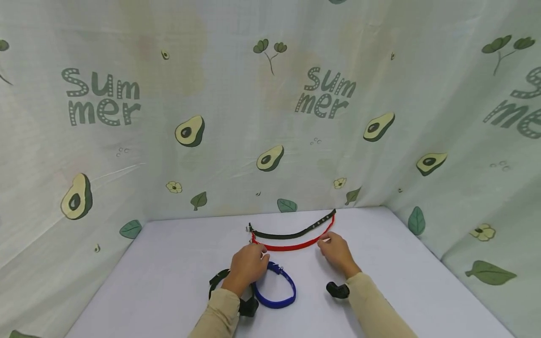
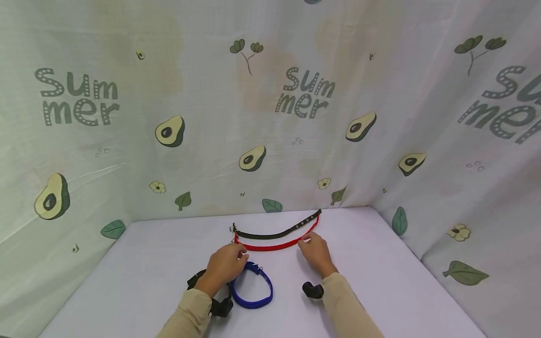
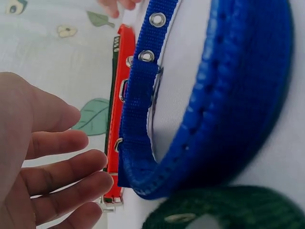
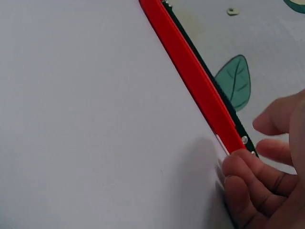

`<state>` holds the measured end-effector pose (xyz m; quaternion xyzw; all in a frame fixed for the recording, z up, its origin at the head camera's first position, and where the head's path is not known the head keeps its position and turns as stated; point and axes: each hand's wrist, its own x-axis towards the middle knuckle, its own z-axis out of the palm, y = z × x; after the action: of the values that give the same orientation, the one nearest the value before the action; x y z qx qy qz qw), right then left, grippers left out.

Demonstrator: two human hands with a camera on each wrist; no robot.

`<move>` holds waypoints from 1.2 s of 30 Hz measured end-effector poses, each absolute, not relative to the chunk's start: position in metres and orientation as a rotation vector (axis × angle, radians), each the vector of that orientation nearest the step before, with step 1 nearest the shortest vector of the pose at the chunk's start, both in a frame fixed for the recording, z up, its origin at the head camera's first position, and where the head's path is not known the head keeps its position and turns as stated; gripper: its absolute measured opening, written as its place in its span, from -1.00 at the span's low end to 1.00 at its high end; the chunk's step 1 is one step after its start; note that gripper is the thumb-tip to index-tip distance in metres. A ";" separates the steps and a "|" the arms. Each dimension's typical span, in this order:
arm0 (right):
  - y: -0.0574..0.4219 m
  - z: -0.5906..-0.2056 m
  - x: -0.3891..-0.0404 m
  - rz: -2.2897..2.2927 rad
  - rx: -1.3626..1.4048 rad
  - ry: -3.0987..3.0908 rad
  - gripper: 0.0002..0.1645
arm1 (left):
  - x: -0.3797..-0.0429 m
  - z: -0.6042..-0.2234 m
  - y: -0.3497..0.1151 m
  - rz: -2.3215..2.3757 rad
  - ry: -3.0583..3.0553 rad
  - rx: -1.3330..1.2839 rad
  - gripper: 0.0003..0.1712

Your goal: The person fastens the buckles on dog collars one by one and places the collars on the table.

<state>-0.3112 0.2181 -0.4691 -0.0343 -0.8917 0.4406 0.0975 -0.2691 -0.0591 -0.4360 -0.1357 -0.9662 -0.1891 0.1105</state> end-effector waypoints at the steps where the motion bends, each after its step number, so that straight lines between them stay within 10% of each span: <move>1: 0.219 -0.471 -0.313 1.315 -0.095 -2.632 -0.76 | -0.270 -0.436 -0.059 -0.548 -2.836 -0.403 -0.82; 36: 0.213 -0.468 -0.332 0.949 -0.095 -2.789 -0.59 | -0.312 -0.434 -0.052 -0.621 -3.044 -0.273 -0.72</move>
<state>-0.3324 0.2134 -0.4680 -0.0320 -0.9418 0.3204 0.0969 -0.3121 -0.0519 -0.4338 -0.0875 -0.9760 -0.1992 0.0116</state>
